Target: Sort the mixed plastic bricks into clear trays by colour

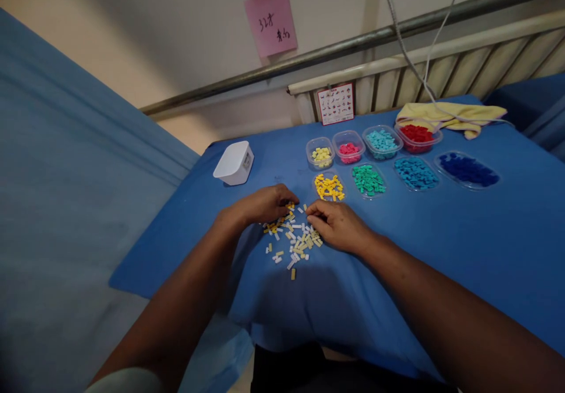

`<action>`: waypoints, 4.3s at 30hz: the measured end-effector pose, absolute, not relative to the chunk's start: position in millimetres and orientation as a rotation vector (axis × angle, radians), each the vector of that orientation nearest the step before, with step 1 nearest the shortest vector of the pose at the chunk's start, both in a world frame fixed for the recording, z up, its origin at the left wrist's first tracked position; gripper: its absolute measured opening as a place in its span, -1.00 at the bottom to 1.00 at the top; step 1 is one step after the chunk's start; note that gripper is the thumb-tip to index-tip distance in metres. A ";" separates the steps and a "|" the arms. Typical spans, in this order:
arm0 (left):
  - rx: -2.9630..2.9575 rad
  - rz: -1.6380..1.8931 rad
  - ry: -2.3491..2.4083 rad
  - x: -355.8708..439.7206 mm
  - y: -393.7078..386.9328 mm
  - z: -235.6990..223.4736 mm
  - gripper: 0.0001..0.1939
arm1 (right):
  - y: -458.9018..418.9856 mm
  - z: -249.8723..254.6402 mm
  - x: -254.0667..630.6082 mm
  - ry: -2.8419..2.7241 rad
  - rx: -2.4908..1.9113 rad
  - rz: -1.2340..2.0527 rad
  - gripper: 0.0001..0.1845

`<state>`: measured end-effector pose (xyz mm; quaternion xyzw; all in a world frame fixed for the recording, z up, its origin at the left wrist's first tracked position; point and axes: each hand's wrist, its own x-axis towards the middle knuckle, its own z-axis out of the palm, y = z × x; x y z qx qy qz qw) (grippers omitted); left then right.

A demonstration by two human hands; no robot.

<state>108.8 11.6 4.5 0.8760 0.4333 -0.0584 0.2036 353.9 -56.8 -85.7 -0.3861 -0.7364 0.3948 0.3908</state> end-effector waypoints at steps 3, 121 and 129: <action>2.468 -0.190 1.234 110.2 11.0 2.9 -0.53 | -57.0 -87.7 354.4 -1.858 -0.988 1.015 -0.88; 2.377 0.006 1.514 102.5 13.0 29.4 -0.79 | -56.6 -84.9 354.8 -1.870 -0.962 1.054 -0.89; 2.404 -0.130 1.401 72.1 -26.3 4.6 -0.72 | -57.0 -87.5 355.9 -1.885 -0.994 1.023 -0.88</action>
